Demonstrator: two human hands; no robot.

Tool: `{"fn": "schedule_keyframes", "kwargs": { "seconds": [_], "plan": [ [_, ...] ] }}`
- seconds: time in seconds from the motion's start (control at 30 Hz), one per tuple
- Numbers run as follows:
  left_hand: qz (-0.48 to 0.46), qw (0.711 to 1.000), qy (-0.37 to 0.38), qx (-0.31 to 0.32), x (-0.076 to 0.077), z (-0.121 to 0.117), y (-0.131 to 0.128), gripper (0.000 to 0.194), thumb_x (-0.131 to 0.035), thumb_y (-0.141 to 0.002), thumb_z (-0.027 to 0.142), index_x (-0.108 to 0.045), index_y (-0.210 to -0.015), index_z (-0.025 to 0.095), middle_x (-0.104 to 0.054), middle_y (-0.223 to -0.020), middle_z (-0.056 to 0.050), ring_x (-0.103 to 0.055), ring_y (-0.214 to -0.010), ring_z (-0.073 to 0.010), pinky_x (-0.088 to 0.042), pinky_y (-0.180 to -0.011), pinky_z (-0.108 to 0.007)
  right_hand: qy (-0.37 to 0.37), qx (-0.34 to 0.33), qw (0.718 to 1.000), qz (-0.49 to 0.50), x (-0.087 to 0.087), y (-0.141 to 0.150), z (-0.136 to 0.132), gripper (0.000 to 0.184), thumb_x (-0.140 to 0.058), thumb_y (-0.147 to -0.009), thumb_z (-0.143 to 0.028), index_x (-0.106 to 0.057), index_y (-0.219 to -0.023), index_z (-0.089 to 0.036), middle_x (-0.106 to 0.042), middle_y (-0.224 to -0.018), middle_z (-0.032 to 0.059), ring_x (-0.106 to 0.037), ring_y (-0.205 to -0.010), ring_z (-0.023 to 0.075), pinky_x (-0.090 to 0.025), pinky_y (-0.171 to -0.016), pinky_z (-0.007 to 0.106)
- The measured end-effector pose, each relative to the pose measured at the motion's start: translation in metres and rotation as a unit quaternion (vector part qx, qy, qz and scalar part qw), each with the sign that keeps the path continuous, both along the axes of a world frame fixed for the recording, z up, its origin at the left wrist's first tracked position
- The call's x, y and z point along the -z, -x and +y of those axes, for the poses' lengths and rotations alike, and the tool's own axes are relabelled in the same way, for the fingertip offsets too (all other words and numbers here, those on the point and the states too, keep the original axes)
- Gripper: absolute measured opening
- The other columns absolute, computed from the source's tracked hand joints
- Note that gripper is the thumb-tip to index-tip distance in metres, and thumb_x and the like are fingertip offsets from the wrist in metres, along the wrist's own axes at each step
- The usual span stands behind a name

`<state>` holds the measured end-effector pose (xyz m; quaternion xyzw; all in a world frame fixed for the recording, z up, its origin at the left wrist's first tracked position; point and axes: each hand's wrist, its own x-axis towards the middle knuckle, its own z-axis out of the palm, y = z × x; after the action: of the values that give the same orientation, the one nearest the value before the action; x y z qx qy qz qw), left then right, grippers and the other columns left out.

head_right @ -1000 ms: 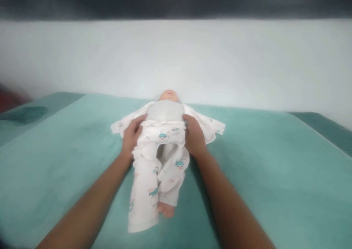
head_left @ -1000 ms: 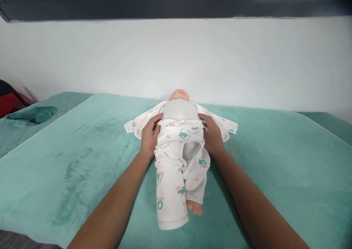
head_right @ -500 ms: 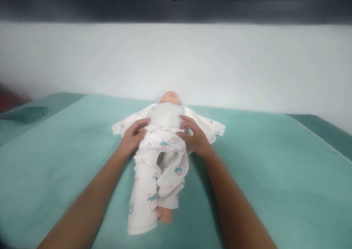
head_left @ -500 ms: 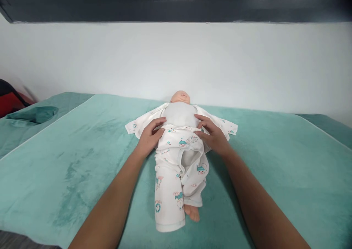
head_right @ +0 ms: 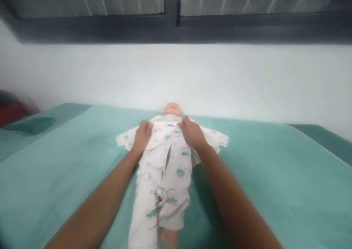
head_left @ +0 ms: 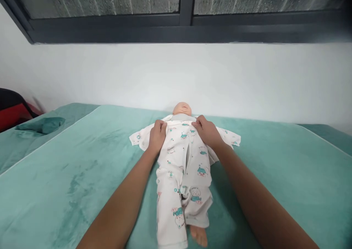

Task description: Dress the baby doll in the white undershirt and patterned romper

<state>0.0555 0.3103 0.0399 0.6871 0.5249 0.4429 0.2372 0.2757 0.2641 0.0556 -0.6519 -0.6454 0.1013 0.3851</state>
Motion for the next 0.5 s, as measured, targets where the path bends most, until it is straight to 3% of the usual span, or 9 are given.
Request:
{"fn": "schedule_keyframes", "kwargs": {
  "seconds": [0.13, 0.27, 0.5],
  "plan": [
    [-0.008, 0.999, 0.035, -0.004, 0.003, 0.019, -0.007, 0.017, -0.042, -0.092, 0.032, -0.05, -0.081, 0.022, -0.063, -0.086, -0.002, -0.058, -0.085, -0.0198, -0.043, -0.08, -0.032, -0.004, 0.042, 0.995, 0.092, 0.011, 0.003, 0.024, 0.026, -0.05, -0.086, -0.047, -0.043, -0.076, -0.025, -0.052, -0.066, -0.0028, -0.047, -0.064, 0.0182, -0.033, -0.063, 0.03],
    [0.021, 0.997, 0.062, 0.033, 0.003, 0.018, -0.004, 0.018, -0.046, -0.09, 0.033, -0.053, -0.077, 0.022, -0.064, -0.083, -0.003, -0.057, -0.082, -0.0205, -0.043, -0.078, -0.033, -0.01, 0.049, 0.986, 0.158, 0.021, 0.001, 0.023, 0.03, -0.057, -0.081, -0.052, -0.053, -0.075, -0.023, -0.057, -0.072, -0.0021, -0.049, -0.069, 0.017, -0.035, -0.066, 0.03],
    [0.012, 0.992, 0.102, 0.069, -0.007, -0.002, 0.008, 0.018, -0.05, -0.086, 0.036, -0.056, -0.077, 0.021, -0.066, -0.086, -0.005, -0.057, -0.083, -0.0228, -0.043, -0.079, -0.036, 0.023, 0.05, 0.994, 0.093, 0.021, -0.01, 0.002, 0.022, -0.051, -0.082, -0.042, -0.059, -0.078, -0.022, -0.064, -0.08, 0.002, -0.053, -0.074, 0.02, -0.039, -0.07, 0.033]
  ]
}}
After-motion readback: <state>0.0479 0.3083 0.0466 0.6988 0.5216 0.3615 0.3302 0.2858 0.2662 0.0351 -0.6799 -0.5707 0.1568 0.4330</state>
